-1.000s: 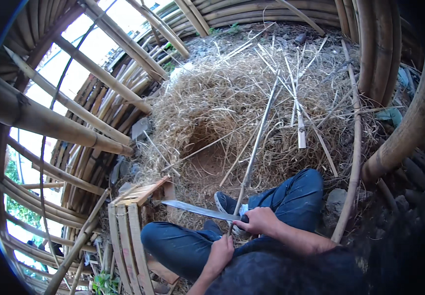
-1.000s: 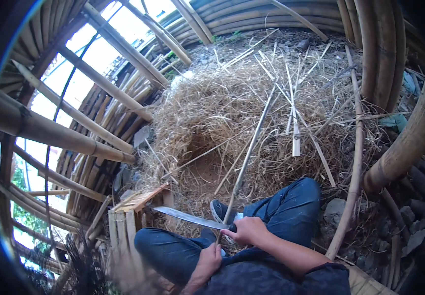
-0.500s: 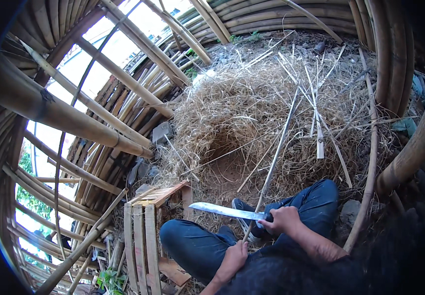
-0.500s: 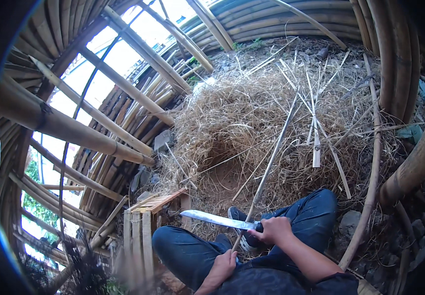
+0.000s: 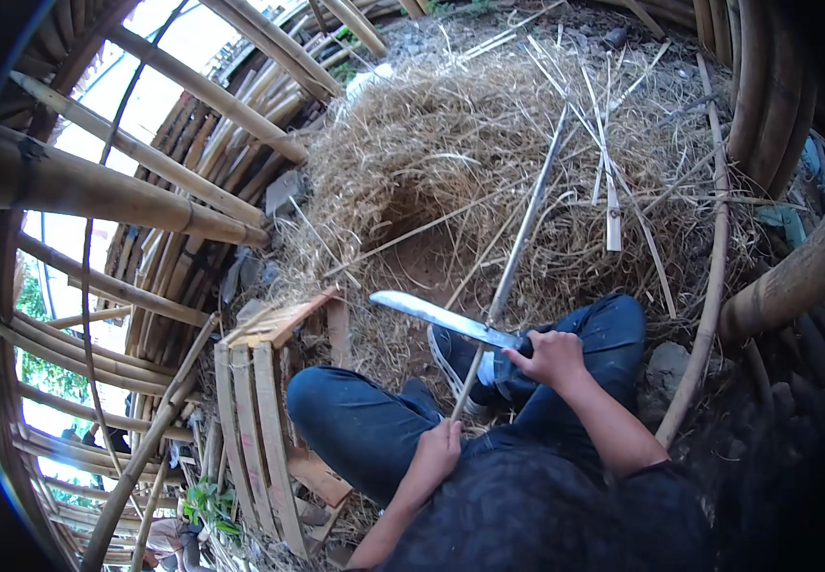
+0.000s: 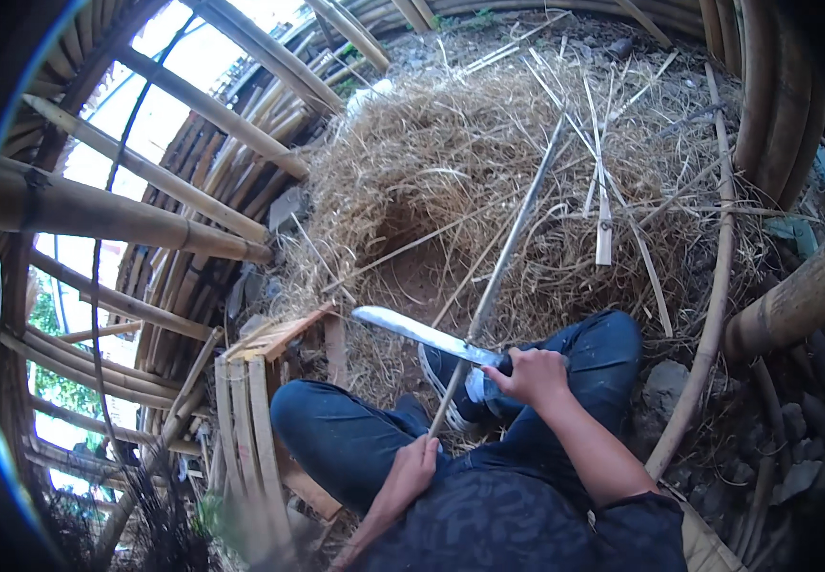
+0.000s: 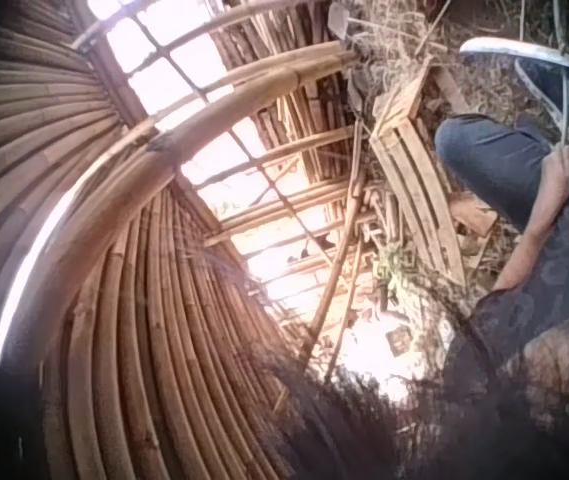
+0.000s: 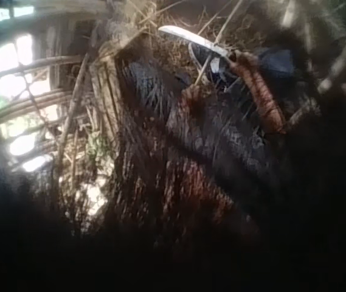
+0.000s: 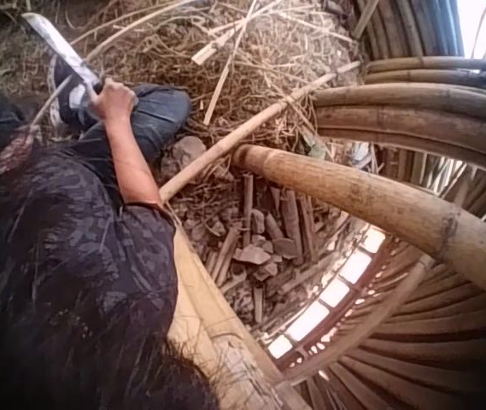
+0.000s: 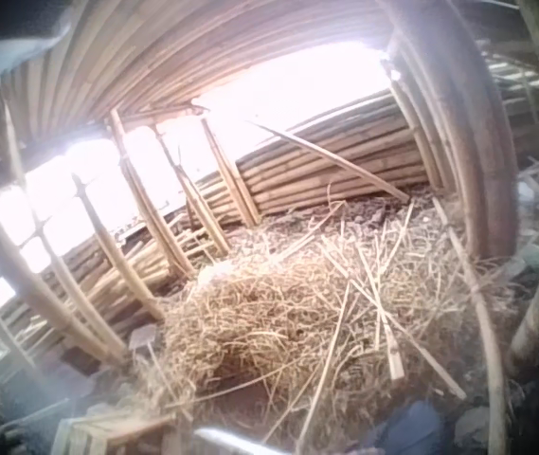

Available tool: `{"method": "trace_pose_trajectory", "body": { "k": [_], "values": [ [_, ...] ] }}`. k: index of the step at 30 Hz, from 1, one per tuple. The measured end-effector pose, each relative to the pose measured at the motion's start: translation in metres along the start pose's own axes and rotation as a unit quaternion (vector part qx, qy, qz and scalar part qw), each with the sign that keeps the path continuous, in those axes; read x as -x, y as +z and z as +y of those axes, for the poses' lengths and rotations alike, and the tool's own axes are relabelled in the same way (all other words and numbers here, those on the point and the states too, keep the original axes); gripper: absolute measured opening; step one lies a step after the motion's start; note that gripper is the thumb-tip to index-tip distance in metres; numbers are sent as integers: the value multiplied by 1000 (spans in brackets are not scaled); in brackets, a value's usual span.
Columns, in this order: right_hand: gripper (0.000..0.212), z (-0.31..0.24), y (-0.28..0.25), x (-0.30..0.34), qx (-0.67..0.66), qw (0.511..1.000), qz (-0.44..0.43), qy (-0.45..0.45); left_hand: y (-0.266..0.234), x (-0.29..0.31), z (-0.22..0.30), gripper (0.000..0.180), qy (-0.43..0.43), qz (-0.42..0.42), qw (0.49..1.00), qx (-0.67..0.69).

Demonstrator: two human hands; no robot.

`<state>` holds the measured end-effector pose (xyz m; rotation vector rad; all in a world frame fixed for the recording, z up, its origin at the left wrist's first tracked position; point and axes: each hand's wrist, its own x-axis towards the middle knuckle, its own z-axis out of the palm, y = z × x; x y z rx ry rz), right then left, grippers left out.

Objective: The person shaves a bamboo strip with a machete.

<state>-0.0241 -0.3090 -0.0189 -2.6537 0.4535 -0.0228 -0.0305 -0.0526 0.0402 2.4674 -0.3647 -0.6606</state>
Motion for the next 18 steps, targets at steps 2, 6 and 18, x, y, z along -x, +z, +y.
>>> {"method": "trace_pose_trajectory", "body": {
  "k": [2, 6, 18],
  "values": [
    [63, -3, 9, 5, -1, 1000, -8, 1, 1, 2, -3, 33, -1, 1, 1000, -22],
    [64, -6, 14, 14, -35, 999, 1, -11, 6, -6, -5, 31, 11, 2, 1000, -20],
    [57, 12, 22, 7, -5, 992, 96, -86, 7, -4, -11, 33, 7, 25, 999, 29]
  ]
}}
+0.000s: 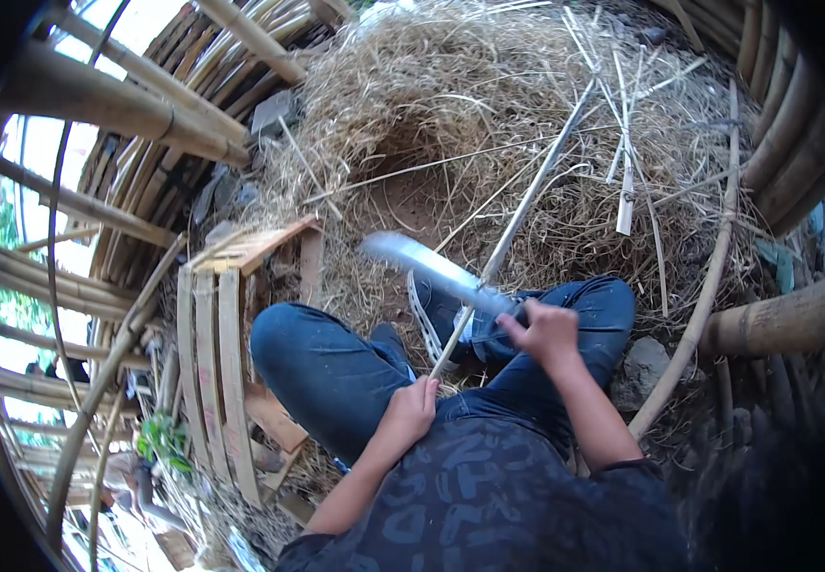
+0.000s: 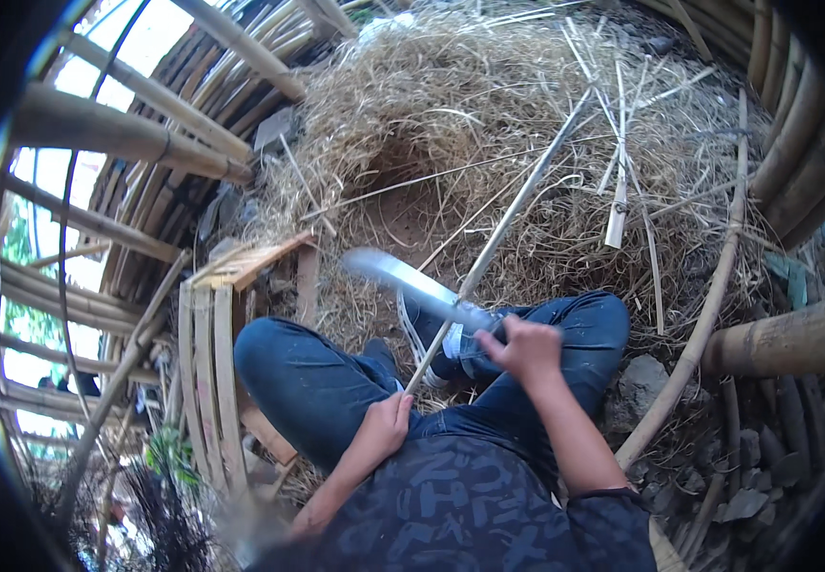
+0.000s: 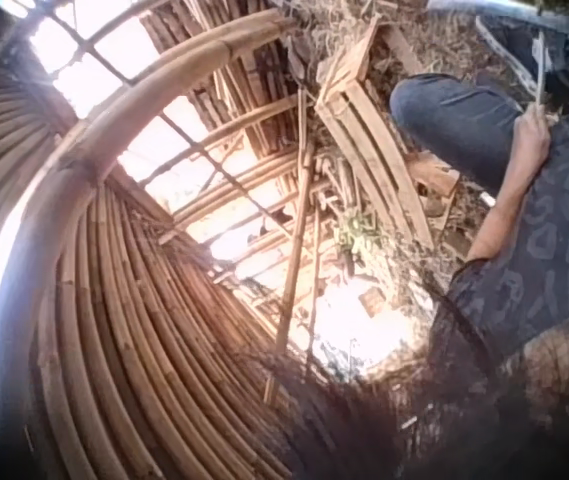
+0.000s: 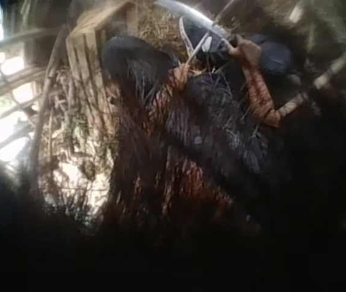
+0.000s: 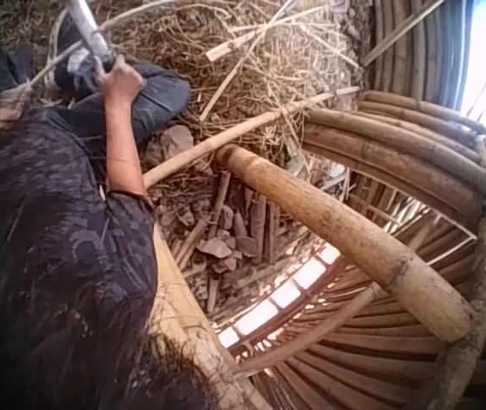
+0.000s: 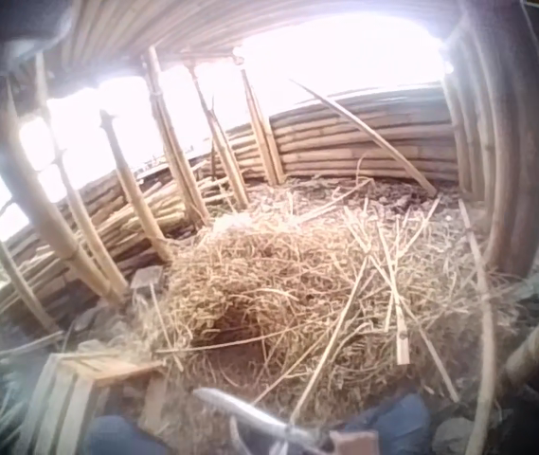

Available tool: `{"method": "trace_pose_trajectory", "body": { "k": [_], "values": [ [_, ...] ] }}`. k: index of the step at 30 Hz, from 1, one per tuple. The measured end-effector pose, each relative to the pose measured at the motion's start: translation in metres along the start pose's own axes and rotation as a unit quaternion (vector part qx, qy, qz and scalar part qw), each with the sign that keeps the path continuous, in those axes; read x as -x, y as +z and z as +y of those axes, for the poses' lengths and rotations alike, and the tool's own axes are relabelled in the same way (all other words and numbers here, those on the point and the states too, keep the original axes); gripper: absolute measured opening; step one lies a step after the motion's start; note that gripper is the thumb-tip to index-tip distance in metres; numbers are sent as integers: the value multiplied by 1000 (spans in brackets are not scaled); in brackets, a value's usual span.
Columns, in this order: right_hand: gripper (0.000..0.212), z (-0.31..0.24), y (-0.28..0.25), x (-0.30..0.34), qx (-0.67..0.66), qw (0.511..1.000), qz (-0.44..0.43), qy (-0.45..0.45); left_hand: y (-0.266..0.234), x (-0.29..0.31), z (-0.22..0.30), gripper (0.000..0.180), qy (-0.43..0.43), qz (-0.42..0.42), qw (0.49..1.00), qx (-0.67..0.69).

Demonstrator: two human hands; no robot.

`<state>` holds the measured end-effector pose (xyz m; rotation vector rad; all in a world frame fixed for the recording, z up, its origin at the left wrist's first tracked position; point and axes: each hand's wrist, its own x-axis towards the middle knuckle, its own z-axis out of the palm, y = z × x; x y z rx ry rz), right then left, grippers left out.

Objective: The person shaves a bamboo strip with a machete.

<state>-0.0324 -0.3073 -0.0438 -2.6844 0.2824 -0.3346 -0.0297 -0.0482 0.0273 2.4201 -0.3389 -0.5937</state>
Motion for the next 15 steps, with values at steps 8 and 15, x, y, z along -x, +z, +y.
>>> {"method": "trace_pose_trajectory", "body": {
  "k": [8, 15],
  "values": [
    [58, -11, 1, 13, 29, 998, -59, -24, 0, -8, 3, 32, -12, -21, 999, 45],
    [54, -21, 6, 7, 11, 998, -39, -53, -5, -5, -5, 31, -31, -8, 998, 50]
  ]
}}
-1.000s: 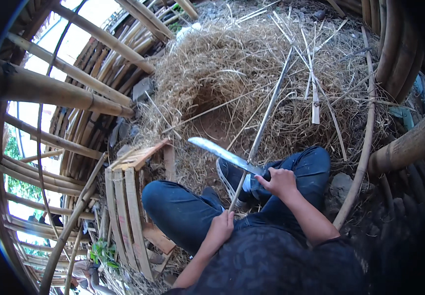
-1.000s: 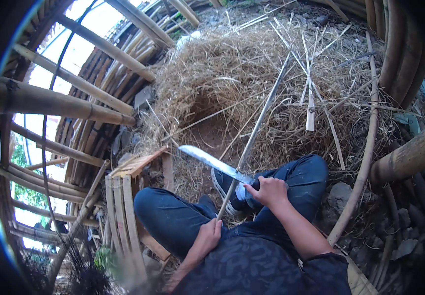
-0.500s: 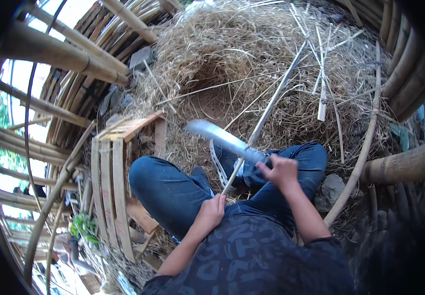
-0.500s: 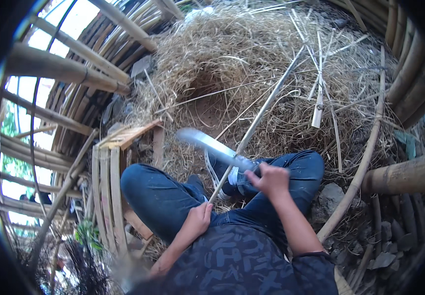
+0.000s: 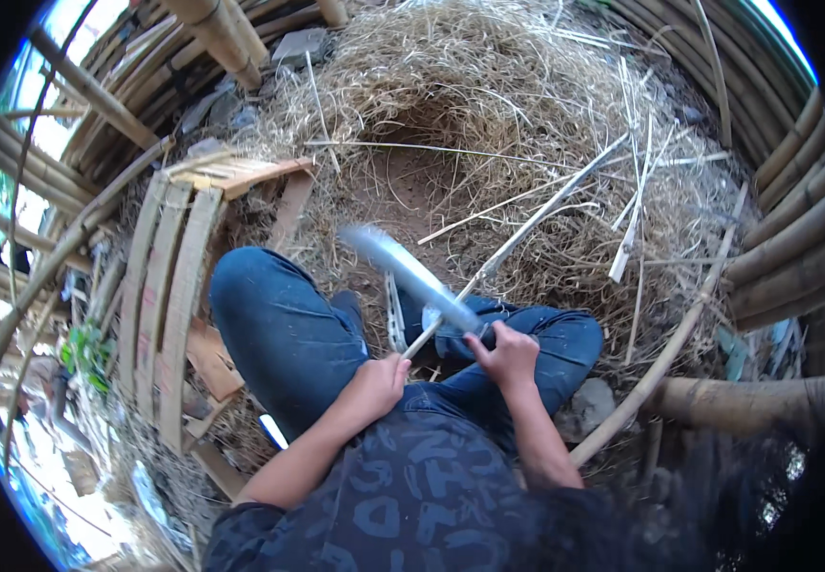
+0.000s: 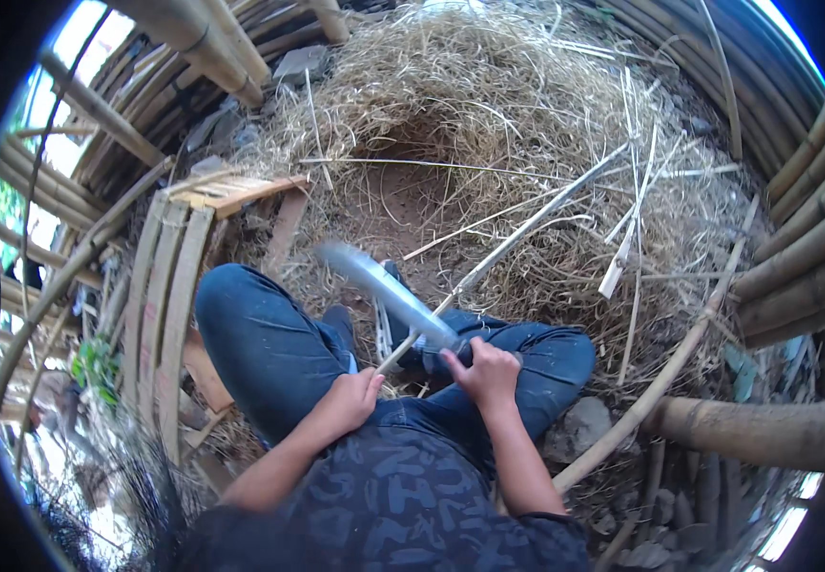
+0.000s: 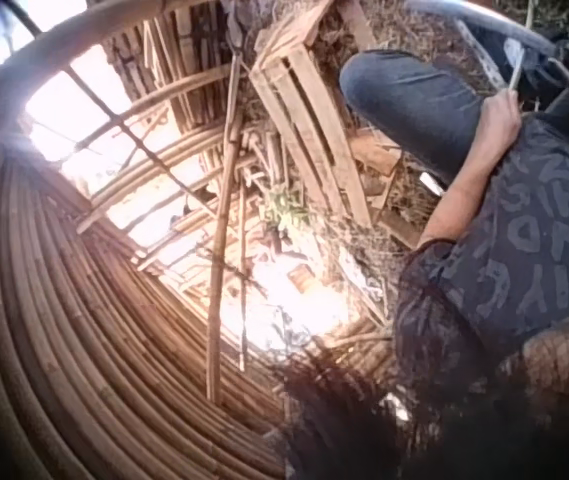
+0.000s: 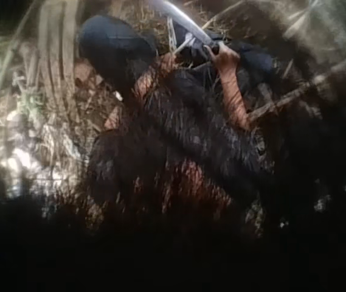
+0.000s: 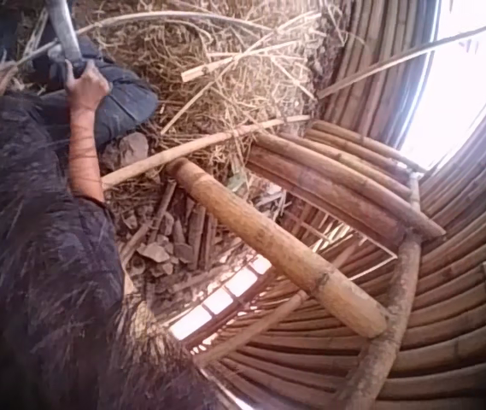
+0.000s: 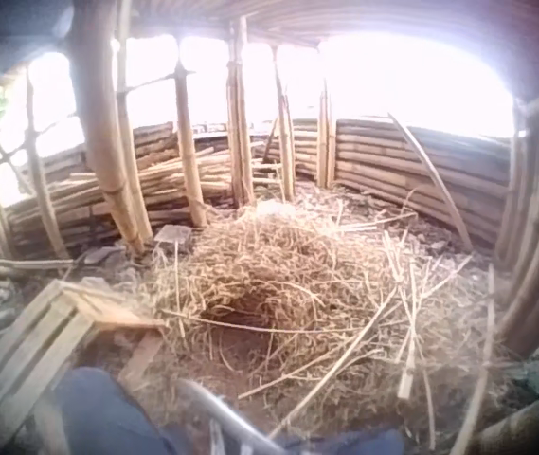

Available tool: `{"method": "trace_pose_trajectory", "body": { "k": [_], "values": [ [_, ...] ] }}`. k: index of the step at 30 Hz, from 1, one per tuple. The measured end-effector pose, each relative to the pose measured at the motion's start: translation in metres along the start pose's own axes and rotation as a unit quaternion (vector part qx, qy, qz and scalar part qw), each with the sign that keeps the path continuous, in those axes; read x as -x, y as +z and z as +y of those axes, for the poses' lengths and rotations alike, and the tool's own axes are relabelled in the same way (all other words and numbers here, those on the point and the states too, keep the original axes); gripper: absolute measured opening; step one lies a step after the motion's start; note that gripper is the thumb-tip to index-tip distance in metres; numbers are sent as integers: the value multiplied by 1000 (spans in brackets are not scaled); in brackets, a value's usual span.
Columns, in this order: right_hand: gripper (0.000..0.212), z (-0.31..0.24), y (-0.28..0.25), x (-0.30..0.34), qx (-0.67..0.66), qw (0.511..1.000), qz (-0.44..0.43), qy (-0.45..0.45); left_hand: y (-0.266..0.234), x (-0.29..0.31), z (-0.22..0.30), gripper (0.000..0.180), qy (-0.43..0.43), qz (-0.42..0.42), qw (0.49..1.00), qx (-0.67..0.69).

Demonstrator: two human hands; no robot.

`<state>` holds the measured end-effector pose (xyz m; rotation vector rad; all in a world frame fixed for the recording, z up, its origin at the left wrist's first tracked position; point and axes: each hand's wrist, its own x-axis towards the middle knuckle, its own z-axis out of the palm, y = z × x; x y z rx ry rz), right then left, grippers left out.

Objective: The person shaves a bamboo strip with a machete.

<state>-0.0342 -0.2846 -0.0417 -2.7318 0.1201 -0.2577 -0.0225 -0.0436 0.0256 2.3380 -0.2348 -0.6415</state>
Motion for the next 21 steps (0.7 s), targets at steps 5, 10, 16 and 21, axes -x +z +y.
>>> {"method": "trace_pose_trajectory", "body": {
  "k": [5, 10, 16, 21],
  "values": [
    [54, 13, 2, -7, 16, 986, -4, 164, 12, -16, -6, 32, 44, -21, 998, 38],
    [49, 6, 6, 6, -28, 988, -41, 148, 10, -19, -26, 36, 61, -28, 995, 70],
    [46, 6, -13, -4, -79, 977, -142, 135, -7, -39, -17, 49, -176, -264, 909, 271],
    [44, -2, -26, -14, -114, 945, -247, 184, -12, -46, -21, 41, -250, -373, 740, 500]
  ]
}}
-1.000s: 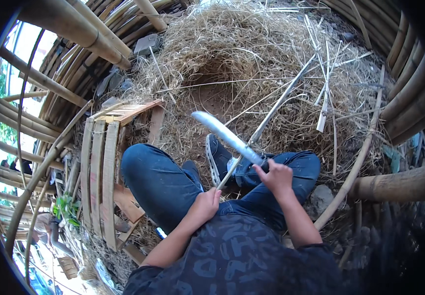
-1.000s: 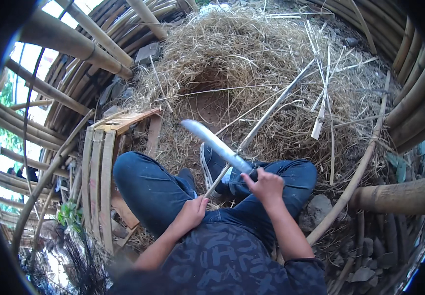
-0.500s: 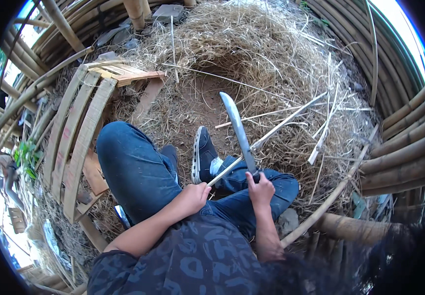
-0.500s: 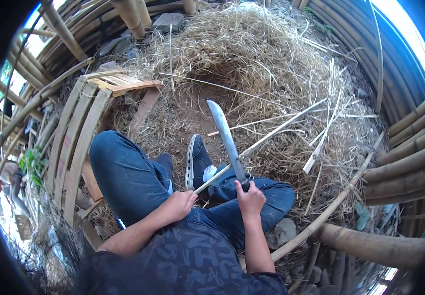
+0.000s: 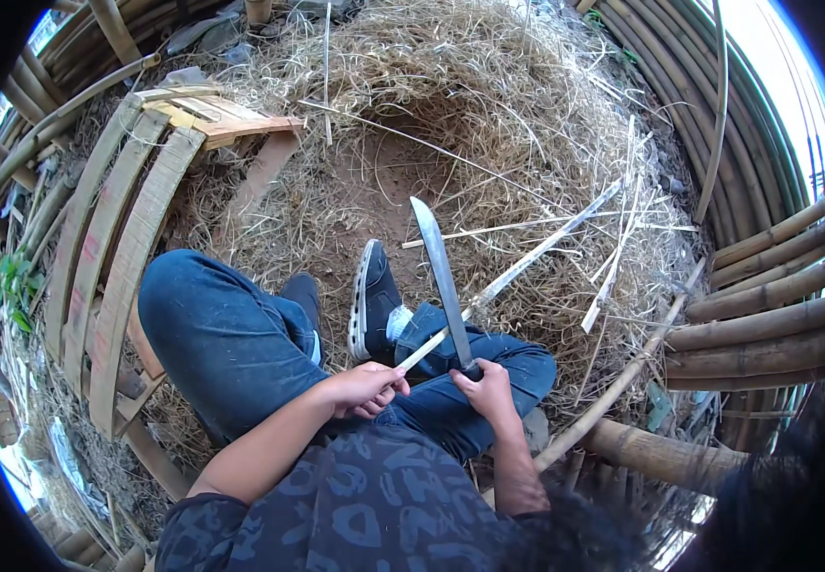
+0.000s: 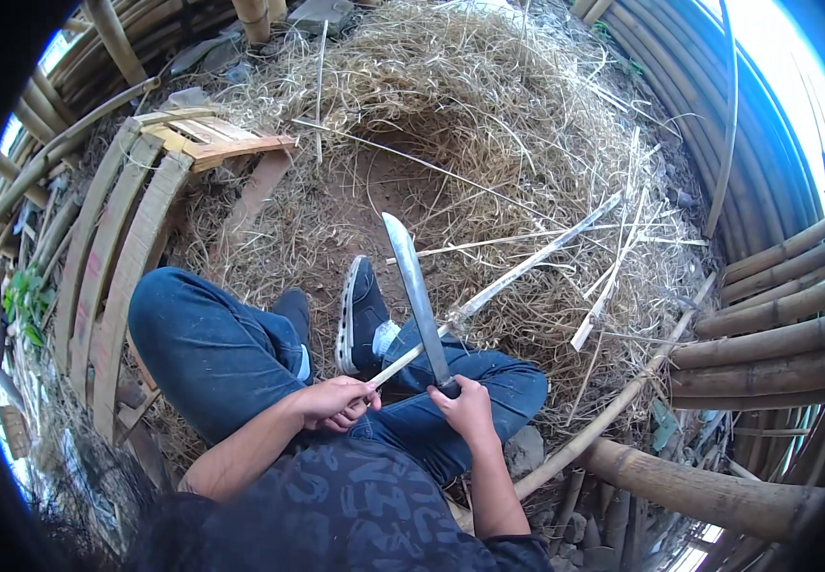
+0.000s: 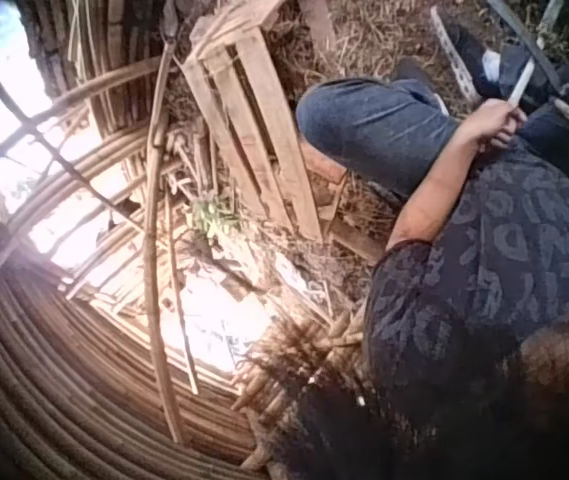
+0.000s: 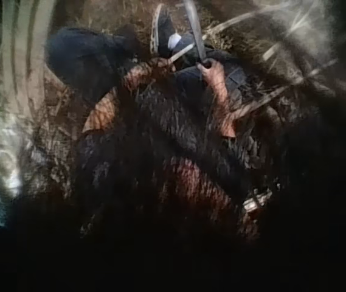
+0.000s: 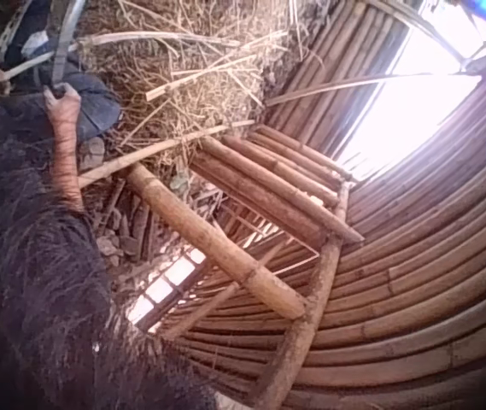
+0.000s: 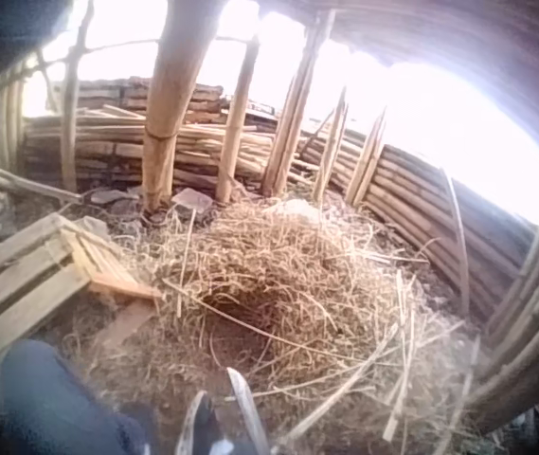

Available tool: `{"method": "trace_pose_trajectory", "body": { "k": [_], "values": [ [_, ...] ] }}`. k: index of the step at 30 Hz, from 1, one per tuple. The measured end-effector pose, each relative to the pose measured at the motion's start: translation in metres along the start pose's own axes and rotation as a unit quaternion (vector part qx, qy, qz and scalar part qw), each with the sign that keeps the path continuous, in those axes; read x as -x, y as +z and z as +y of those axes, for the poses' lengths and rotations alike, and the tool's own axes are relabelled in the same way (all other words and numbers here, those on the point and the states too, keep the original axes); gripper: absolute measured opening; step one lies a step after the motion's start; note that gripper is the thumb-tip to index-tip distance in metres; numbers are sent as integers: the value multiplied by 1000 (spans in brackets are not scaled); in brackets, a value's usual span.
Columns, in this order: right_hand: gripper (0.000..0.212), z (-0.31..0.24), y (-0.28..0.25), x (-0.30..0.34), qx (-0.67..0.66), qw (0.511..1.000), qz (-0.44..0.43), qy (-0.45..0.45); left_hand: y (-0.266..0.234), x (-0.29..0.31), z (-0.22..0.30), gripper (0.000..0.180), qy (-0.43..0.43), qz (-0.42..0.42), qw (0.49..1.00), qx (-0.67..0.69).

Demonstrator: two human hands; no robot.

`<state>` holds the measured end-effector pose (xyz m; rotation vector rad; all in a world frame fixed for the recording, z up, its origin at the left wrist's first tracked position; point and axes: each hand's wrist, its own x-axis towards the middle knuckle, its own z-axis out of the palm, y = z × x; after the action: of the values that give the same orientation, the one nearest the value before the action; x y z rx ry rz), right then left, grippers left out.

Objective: The person shaves a bamboo strip with a machete.

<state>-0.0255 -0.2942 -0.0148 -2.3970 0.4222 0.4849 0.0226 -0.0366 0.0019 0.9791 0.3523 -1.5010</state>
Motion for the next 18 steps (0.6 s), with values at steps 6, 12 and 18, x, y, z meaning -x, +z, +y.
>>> {"method": "trace_pose_trajectory", "body": {
  "k": [6, 12, 18],
  "values": [
    [40, 0, 4, 0, 19, 999, -8, 27, -8, -4, -9, 31, -39, -79, 986, 141],
    [36, -7, -8, -13, 201, 967, 116, 101, -5, -21, -34, 35, 84, 61, 984, -143],
    [37, -25, -22, -19, 236, 959, 91, 128, -9, -27, -37, 38, 223, 142, 913, -310]
  ]
}}
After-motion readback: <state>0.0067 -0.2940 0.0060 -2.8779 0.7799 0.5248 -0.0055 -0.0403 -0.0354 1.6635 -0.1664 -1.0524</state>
